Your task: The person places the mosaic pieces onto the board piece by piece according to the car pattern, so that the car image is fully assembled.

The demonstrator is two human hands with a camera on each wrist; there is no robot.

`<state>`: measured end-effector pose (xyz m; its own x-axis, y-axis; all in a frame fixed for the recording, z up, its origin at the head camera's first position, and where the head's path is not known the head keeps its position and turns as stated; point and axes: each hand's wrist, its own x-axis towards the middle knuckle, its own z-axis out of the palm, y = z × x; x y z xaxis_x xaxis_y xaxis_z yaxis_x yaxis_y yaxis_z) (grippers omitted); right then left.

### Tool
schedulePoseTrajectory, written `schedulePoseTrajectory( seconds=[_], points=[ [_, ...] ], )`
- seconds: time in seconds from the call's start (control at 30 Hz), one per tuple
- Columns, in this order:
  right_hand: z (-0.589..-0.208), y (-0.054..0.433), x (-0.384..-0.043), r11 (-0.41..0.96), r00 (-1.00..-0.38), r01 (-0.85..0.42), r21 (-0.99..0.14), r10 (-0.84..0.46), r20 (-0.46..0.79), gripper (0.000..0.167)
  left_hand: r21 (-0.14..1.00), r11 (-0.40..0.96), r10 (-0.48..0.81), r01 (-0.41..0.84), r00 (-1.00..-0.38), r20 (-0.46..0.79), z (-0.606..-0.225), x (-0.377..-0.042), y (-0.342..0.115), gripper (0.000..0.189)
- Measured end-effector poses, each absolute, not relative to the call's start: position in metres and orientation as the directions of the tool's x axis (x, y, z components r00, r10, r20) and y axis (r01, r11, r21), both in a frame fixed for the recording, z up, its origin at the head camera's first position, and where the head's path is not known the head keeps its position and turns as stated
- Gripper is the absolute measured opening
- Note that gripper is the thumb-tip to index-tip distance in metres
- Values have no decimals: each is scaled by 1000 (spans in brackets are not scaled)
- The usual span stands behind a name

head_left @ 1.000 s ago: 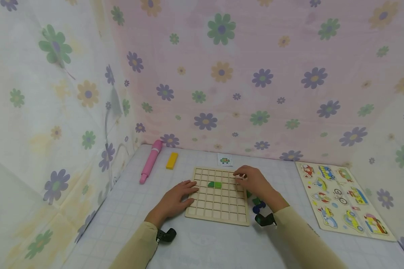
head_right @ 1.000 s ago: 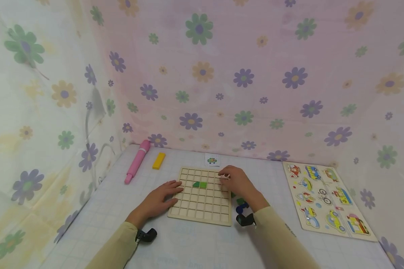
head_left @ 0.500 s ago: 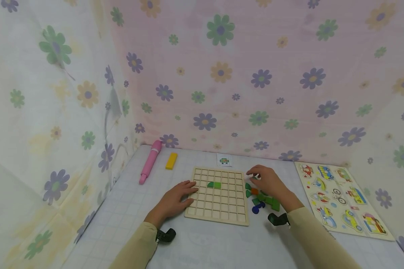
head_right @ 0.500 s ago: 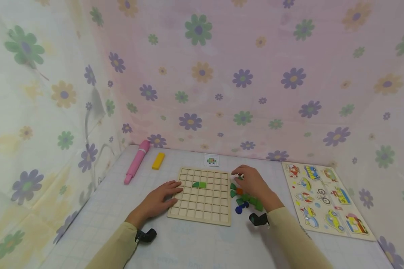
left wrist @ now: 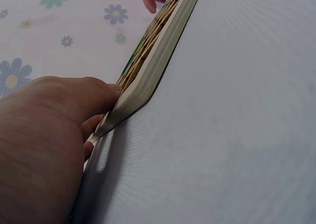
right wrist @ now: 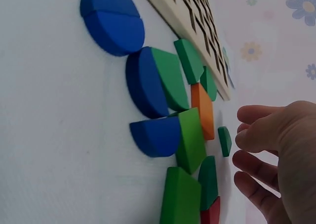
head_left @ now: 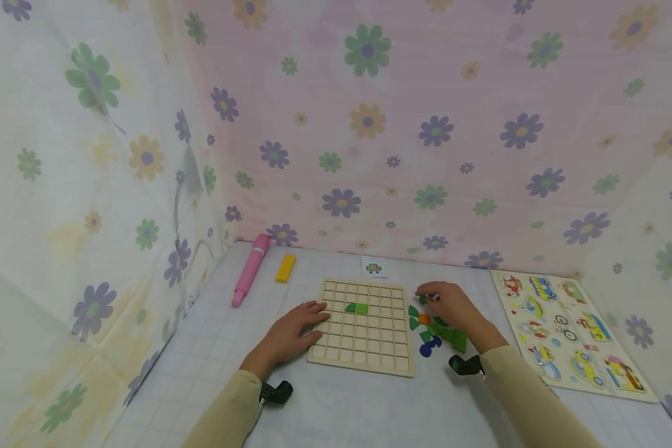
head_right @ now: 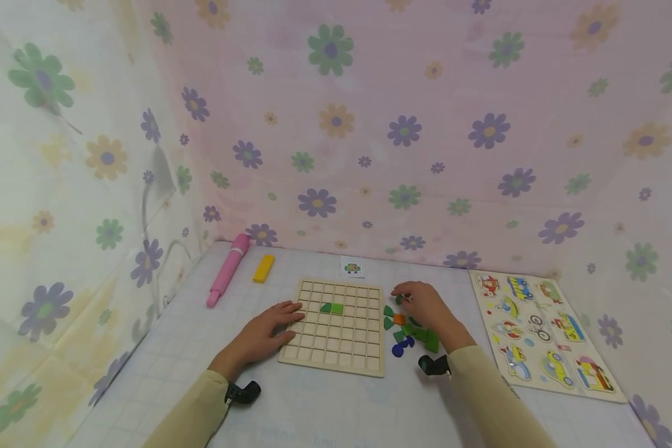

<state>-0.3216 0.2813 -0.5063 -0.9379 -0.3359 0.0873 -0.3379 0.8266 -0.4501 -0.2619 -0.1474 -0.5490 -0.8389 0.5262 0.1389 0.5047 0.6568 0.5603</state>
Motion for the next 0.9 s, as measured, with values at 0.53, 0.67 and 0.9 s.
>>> schedulePoseTrajectory(
  seconds=[0.53, 0.67, 0.9],
  points=[
    [-512, 287, -325, 866, -955, -275, -419, -298, 12, 27, 547, 667, 525, 506, -840, 137, -551, -264, -147, 50],
    [-512, 287, -325, 873, -960, -251, -417, -281, -12, 29, 545, 669, 523, 505, -841, 138, -551, -265, -148, 49],
    [-515, 288, -323, 878, -962, -246, -410, -272, -7, 29, 546, 670, 520, 502, -843, 136, -551, -264, -147, 49]
  ],
)
